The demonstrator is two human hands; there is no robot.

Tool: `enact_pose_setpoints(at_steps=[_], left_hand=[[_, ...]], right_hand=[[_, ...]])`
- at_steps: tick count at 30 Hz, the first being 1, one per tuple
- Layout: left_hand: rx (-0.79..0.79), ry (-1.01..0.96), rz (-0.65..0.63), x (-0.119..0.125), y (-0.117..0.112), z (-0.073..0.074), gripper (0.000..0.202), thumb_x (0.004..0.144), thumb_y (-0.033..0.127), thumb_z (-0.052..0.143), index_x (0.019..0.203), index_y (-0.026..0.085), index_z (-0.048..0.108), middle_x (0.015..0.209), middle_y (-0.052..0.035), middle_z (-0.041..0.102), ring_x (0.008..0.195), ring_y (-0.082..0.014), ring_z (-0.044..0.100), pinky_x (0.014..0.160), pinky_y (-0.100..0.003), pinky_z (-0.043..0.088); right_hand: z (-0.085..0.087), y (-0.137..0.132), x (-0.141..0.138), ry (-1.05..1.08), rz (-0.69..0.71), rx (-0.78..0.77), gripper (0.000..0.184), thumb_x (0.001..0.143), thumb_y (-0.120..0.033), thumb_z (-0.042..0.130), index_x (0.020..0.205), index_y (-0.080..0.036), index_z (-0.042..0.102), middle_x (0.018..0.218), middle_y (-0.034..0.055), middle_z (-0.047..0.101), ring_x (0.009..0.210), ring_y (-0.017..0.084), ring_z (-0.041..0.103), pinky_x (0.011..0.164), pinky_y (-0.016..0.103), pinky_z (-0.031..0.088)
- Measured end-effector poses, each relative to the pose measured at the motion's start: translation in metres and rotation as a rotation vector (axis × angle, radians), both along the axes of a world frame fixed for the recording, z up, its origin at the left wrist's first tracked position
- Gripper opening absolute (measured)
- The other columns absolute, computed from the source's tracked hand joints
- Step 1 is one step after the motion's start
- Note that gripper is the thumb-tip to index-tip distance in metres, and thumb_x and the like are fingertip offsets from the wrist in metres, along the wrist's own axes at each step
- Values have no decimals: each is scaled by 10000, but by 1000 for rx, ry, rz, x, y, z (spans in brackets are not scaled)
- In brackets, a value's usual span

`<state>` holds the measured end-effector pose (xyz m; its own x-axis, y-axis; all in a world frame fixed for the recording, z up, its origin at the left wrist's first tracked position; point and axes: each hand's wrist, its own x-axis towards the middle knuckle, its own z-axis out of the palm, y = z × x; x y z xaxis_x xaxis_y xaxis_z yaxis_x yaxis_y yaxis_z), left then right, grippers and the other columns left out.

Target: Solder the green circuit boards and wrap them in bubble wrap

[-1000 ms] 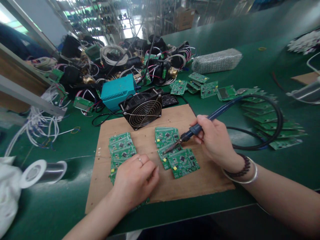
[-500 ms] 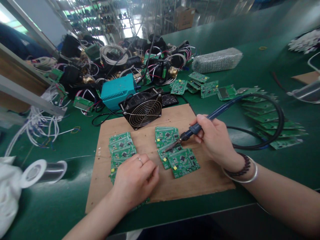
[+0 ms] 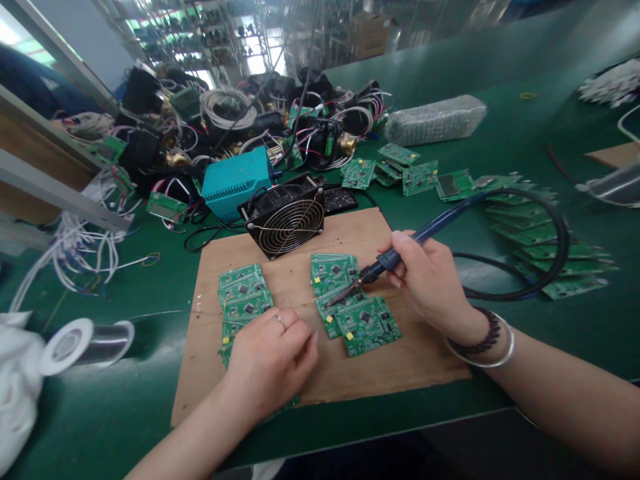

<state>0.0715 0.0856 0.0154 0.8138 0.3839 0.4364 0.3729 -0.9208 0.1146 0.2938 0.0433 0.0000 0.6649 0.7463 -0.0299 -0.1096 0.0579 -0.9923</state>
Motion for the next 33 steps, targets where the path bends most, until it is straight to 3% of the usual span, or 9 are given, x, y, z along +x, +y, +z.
enact_pose_setpoints(at_steps=[11,17,33], left_hand=[[2,-13,3,1,1,0,301,887,177,436,607,193,544,573,12,536,535,-122,498,530,-246,406],[-5,-18,-8,0,0,1,301,889,177,438,606,190,538,570,13,530,534,-119,492,523,-244,399],[-18,-4,-10,1,0,0,290,890,177,441,617,190,538,574,14,530,543,-119,489,529,-244,408]], right_hand=[[-1,0,0,-10,19,-11,362,731,-494,676,618,-159,601,416,-73,396,339,49,389,316,171,317],[-3,-1,5,19,-4,68,327,813,-439,612,636,-164,593,426,-70,402,350,48,387,333,174,301],[0,2,0,40,2,-6,343,731,-465,675,612,-157,584,427,-76,390,340,42,372,311,162,294]])
